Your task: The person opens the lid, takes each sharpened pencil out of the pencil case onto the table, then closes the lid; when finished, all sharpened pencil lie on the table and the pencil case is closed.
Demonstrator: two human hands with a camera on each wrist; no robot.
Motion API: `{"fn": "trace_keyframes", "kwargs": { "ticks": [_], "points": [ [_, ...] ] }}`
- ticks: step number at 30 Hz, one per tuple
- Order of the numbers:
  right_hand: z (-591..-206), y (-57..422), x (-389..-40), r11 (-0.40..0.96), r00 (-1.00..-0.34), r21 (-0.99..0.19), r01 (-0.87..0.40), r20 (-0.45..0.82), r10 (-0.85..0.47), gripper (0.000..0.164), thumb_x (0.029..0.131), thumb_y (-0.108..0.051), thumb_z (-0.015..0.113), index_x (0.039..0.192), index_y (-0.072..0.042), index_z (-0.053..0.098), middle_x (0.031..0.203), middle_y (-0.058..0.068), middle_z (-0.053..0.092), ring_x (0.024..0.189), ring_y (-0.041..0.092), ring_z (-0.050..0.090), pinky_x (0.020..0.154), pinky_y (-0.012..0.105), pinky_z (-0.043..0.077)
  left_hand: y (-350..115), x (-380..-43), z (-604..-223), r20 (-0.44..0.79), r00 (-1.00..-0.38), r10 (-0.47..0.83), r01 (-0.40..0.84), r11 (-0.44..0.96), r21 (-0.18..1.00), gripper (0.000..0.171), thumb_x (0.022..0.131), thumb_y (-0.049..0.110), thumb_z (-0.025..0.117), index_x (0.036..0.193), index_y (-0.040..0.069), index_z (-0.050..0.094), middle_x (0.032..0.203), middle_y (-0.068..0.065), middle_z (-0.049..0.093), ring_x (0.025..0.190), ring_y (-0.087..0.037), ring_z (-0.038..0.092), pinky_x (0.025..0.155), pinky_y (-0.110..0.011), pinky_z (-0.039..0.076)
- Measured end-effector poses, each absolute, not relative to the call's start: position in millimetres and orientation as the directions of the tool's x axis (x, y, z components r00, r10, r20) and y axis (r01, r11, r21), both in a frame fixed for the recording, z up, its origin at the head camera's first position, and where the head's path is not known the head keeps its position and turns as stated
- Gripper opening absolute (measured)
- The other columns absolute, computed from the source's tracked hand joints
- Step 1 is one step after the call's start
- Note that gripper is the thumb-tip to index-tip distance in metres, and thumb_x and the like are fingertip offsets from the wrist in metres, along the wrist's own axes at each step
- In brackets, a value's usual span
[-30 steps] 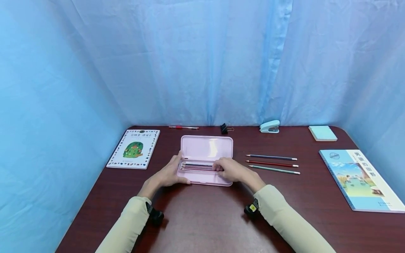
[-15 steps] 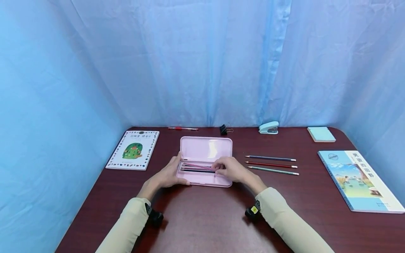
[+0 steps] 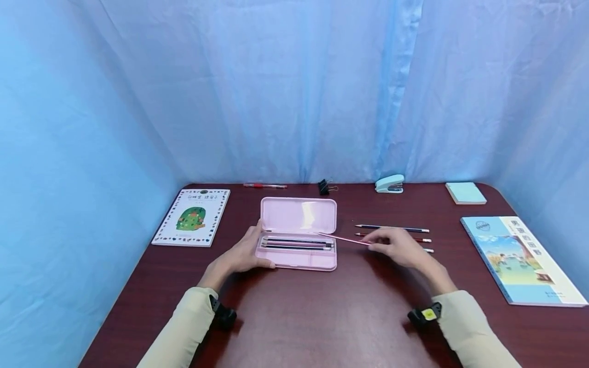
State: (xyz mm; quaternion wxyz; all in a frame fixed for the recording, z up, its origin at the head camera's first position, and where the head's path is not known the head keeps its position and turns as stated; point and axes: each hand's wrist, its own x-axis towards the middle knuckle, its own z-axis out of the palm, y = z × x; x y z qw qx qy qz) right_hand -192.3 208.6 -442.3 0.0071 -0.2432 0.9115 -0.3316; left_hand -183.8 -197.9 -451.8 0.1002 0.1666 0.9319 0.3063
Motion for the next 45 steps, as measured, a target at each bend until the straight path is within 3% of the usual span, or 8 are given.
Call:
{"fn": "trace_keyframes", "kwargs": {
  "ticks": [4, 12, 27, 35, 45],
  "points": [
    [-449.6, 247.5, -180.8, 0.724, -0.929, -0.596, -0.348, 0.116, -0.351, 0.01, 0.085, -0.019, 0.067, 0.095, -0.021, 0.07, 0.08, -0.009, 0.061, 0.072, 0.009, 0.052, 0.065, 0.026, 0.042, -198.8, -184.0, -451.2, -0.093, -0.923, 0.373, 0.246, 0.758, 0.604, 0.122, 0.065, 0.044, 0.081, 0.149, 0.008, 0.0, 0.141, -0.014, 0.026, 0.125, -0.022, 0.032, 0.105, -0.038, 0.027],
    [-458.1, 288.4, -163.9, 0.769, -0.954, -0.572, -0.285, 0.094, -0.284, 0.01, 0.086, -0.02, 0.066, 0.094, -0.022, 0.069, 0.082, -0.006, 0.059, 0.072, 0.011, 0.049, 0.063, 0.025, 0.041, -198.8, -183.3, -449.1, -0.091, -0.922, 0.377, 0.249, 0.755, 0.606, 0.121, 0.065, 0.042, 0.081, 0.148, 0.007, 0.0, 0.14, -0.014, 0.028, 0.126, -0.021, 0.031, 0.105, -0.038, 0.027],
    [-465.9, 296.1, -157.5, 0.81, -0.937, -0.473, -0.347, 0.207, -0.28, 0.017, 0.08, -0.009, 0.07, 0.092, -0.02, 0.07, 0.085, -0.005, 0.058, 0.072, 0.009, 0.048, 0.063, 0.029, 0.042, -198.3, -183.2, -448.3, -0.109, -0.922, 0.372, 0.235, 0.759, 0.608, 0.122, 0.066, 0.044, 0.08, 0.149, 0.008, -0.001, 0.141, -0.013, 0.026, 0.126, -0.021, 0.03, 0.105, -0.038, 0.027],
    [-445.2, 251.1, -170.9, 0.758, -0.891, -0.471, -0.452, 0.287, -0.353, 0.016, 0.08, -0.006, 0.07, 0.093, -0.015, 0.07, 0.089, -0.002, 0.061, 0.08, 0.017, 0.055, 0.071, 0.04, 0.045, -198.1, -183.5, -448.2, -0.122, -0.924, 0.362, 0.22, 0.765, 0.605, 0.121, 0.066, 0.043, 0.08, 0.149, 0.009, -0.002, 0.142, -0.013, 0.025, 0.127, -0.021, 0.029, 0.105, -0.039, 0.026],
    [-440.4, 136.6, -197.0, 0.569, -0.802, -0.579, -0.584, 0.302, -0.516, 0.019, 0.081, -0.008, 0.069, 0.099, -0.009, 0.069, 0.097, 0.0, 0.062, 0.091, 0.019, 0.058, 0.08, 0.039, 0.046, -198.0, -184.2, -450.4, -0.12, -0.923, 0.365, 0.224, 0.765, 0.604, 0.123, 0.065, 0.045, 0.08, 0.149, 0.01, -0.002, 0.142, -0.012, 0.026, 0.125, -0.02, 0.031, 0.106, -0.037, 0.026]
  ]
}}
